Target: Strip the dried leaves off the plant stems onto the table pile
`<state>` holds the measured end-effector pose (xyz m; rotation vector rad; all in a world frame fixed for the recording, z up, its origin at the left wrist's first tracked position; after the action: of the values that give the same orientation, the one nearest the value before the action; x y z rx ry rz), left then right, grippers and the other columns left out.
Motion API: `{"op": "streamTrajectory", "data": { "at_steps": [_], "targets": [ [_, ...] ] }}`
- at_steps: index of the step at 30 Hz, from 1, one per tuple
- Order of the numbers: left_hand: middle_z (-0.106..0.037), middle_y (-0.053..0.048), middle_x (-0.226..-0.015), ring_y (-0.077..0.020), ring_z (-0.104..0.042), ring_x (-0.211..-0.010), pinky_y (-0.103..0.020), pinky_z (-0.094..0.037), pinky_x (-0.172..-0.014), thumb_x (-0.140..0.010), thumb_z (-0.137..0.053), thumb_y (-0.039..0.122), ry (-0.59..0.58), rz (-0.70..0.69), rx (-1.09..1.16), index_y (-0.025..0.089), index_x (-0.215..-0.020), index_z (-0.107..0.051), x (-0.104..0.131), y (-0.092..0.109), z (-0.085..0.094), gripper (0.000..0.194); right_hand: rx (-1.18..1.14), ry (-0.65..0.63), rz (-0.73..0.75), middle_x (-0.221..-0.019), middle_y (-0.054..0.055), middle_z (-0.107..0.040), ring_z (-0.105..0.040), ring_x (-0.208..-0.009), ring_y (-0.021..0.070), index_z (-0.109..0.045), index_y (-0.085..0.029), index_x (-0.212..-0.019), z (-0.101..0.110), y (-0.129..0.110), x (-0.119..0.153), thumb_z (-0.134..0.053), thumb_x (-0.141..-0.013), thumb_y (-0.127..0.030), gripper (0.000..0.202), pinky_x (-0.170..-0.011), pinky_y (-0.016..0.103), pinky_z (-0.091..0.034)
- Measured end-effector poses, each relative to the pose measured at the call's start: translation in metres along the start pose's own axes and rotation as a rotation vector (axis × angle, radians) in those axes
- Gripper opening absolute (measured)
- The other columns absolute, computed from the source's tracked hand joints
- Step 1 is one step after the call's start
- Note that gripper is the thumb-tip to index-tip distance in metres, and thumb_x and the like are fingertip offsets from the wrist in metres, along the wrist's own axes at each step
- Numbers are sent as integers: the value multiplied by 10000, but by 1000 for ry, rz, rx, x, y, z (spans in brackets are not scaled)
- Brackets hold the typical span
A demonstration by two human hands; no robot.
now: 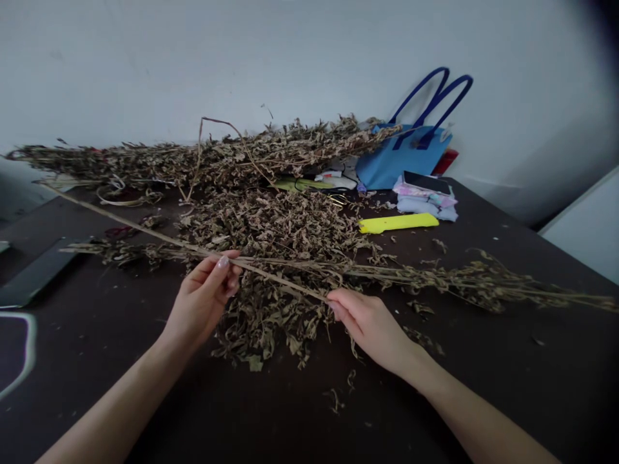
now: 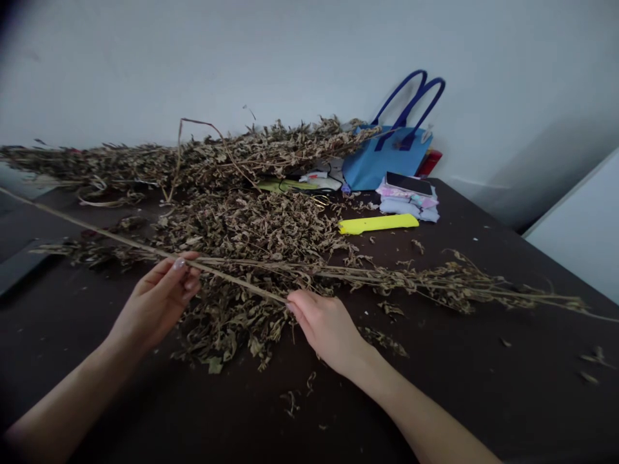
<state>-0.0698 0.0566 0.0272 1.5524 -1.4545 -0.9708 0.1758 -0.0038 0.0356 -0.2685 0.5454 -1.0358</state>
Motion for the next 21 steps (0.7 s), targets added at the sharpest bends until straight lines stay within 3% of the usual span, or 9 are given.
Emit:
{"op": "streamTrajectory", "data": {
  "at_steps": [7, 15, 21],
  "targets": [
    [-591, -22, -724, -75, -485, -616, -170, -416, -545, -768, -652, 279, -32, -4, -72, 148, -870, -688, 3, -1, -3, 169, -156, -61, -61, -653, -27, -543, -519, -586, 90, -507, -198, -832, 1, 2, 0, -370, -934, -221, 173, -590, 219, -398],
    [-615, -4, -684, -83, -496, -553, -192, -392, -497, -804, -606, 354, -5, -120, -364, 170, -779, -643, 4, -1, 5, 190, -232, -105, -95, -645, -30, -564, -523, -576, 83, -523, -200, -807, 7, 2, -1, -361, -945, -264, 223, -591, 216, -397],
    [-620, -2, -664, -85, -501, -536, -195, -399, -490, -804, -599, 374, -4, -182, -520, 167, -731, -625, 6, 2, 6, 221, -404, -246, -210, -634, -41, -597, -452, -393, 44, -543, -196, -846, 8, 8, 0, -339, -952, -308, 256, -454, 181, -380]
  ]
}}
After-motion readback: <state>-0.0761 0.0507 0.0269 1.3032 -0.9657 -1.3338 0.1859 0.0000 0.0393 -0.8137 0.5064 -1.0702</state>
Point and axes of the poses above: each hand's wrist, its own x-axis away from the middle knuckle, its own z-axis out of the back of the hand, y = z × x, the point moved 4 cm from there along -x, towards the middle knuckle
